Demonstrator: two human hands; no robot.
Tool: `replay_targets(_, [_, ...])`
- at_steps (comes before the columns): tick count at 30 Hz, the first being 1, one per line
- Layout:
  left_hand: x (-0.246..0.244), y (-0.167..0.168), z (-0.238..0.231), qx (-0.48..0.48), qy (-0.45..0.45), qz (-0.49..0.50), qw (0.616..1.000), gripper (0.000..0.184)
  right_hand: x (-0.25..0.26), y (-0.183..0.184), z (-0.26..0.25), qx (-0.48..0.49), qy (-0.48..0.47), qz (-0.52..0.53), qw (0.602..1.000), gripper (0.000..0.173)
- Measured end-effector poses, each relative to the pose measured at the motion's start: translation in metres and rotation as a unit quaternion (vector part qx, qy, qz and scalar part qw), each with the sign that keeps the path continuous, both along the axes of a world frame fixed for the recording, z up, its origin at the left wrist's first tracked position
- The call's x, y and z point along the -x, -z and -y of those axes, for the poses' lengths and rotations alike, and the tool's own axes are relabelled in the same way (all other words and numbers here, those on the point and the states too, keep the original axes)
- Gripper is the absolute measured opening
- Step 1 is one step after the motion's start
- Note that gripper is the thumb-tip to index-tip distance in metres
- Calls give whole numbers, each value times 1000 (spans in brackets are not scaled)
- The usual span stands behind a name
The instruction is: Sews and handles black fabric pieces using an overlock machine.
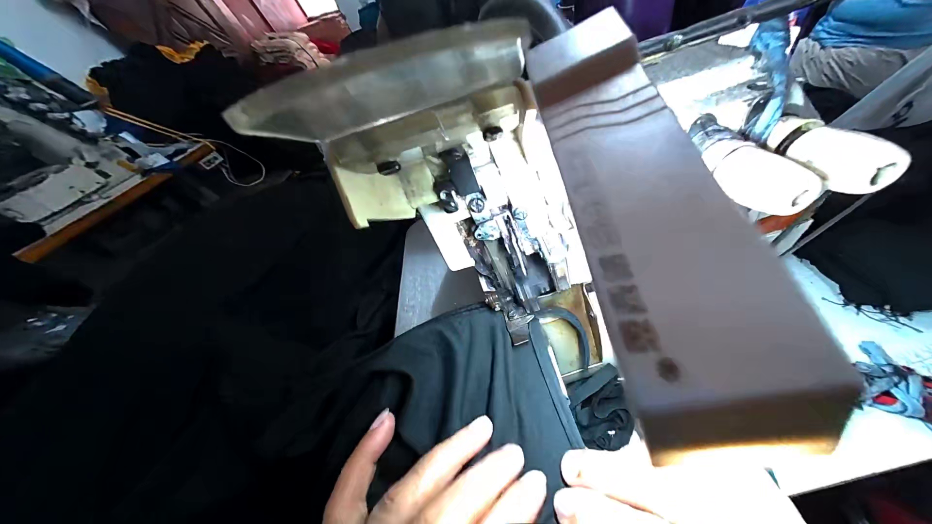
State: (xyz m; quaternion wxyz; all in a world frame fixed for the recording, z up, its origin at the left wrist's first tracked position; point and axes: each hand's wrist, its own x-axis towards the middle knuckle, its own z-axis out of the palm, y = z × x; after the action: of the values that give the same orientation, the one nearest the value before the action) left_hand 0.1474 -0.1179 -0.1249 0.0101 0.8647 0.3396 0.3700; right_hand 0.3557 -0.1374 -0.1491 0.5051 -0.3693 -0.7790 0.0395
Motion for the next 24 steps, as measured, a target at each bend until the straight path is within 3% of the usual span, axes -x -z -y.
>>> replay_targets(6, [8,-16,-31,83,-46,-51,994,28,19,8,-35,-44,69,26,996,17])
replay_targets(11, [8,-3,-67,53,-81,10,995,31,10,7,-26,-13,68,32,997,17])
replay_targets(14, [-2,-10,-72,100,-133,16,986,35,-14,-4,-10,-4,102,30,994,17])
replay_targets(16, [2,-7,-77,76,-154,-4,985,36,-39,-7,-3,-11,178,60,982,18])
replay_targets(20, [13,-15,-62,96,-132,-19,986,34,-97,7,4,13,340,180,923,28])
replay_targets(24, [13,-11,-35,128,-110,14,986,29,-132,32,21,99,344,260,897,27])
